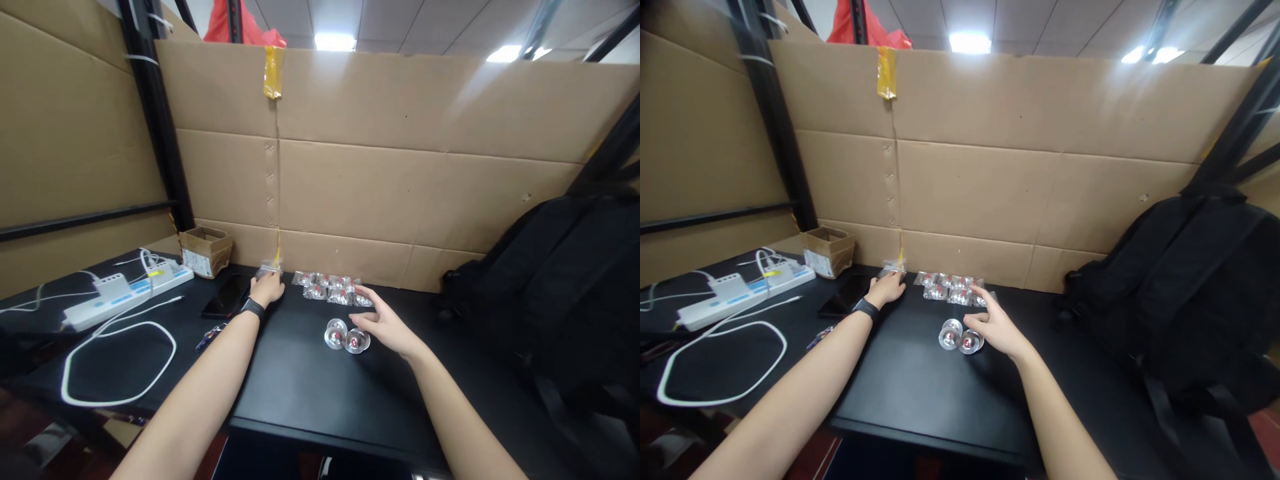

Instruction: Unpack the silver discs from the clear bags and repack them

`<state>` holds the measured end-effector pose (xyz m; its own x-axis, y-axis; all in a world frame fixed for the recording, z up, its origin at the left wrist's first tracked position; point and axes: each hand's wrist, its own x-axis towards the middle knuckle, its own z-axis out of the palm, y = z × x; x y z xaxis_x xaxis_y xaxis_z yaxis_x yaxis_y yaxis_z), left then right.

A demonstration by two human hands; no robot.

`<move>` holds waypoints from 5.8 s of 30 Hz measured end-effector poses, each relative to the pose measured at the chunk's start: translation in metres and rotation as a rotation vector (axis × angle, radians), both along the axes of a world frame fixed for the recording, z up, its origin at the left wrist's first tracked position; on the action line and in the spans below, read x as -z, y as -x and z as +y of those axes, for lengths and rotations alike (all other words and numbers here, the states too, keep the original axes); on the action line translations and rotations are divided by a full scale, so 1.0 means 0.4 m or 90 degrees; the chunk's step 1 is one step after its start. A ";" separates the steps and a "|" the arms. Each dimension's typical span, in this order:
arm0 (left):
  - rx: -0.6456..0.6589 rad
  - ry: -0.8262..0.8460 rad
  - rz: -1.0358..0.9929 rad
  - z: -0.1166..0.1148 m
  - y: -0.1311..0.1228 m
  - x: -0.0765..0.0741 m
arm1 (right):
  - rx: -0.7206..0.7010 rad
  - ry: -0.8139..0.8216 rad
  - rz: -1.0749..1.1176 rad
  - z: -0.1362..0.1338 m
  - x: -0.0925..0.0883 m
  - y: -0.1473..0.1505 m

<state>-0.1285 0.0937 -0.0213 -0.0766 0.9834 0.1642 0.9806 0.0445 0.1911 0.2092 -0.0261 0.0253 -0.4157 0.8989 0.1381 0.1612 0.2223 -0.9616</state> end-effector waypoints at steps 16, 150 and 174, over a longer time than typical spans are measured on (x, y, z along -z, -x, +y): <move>-0.050 -0.041 -0.001 0.002 0.013 0.011 | 0.010 -0.013 -0.030 0.006 0.013 -0.001; 0.450 -0.008 -0.584 -0.166 -0.249 -0.093 | 0.001 -0.048 -0.215 0.047 0.018 -0.052; 0.447 -0.113 -0.687 -0.188 -0.280 -0.114 | 0.116 -0.235 -0.263 0.058 0.034 -0.033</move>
